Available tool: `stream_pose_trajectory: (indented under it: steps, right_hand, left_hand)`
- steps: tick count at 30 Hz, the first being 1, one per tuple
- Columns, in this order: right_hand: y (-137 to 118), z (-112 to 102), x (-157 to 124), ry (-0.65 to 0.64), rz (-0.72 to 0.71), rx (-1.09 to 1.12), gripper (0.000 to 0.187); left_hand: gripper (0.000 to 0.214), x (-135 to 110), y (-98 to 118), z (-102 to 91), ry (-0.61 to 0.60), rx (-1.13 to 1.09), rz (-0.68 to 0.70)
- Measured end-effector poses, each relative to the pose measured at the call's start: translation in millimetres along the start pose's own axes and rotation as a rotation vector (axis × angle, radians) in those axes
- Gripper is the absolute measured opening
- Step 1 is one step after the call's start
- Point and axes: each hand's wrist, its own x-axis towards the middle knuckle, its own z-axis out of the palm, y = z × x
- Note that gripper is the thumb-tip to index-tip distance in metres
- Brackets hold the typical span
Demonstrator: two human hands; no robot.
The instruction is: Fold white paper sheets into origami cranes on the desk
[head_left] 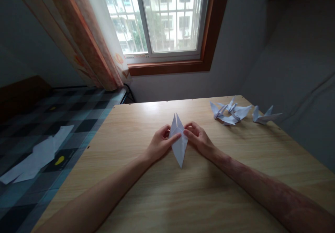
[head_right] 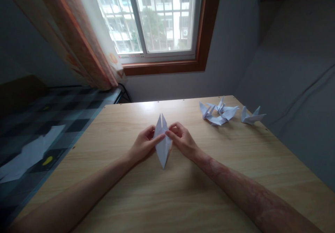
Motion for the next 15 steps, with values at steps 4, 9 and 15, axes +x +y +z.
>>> stream_pose_trajectory:
  steps: [4, 9, 15]
  right_hand:
    - [4.6, 3.3, 1.6, 0.04, 0.013, 0.004, 0.047]
    - [4.9, 3.6, 2.6, 0.096, -0.02, -0.034, 0.045]
    - [5.5, 1.7, 3.7, 0.101, 0.002, -0.041, 0.044]
  left_hand:
    - [0.045, 1.0, -0.7, 0.4, 0.052, -0.053, -0.005]
    - [0.041, 1.8, 1.1, 1.8, 0.066, -0.099, 0.005]
    - [0.043, 0.9, 0.4, 1.5, -0.032, -0.162, -0.047]
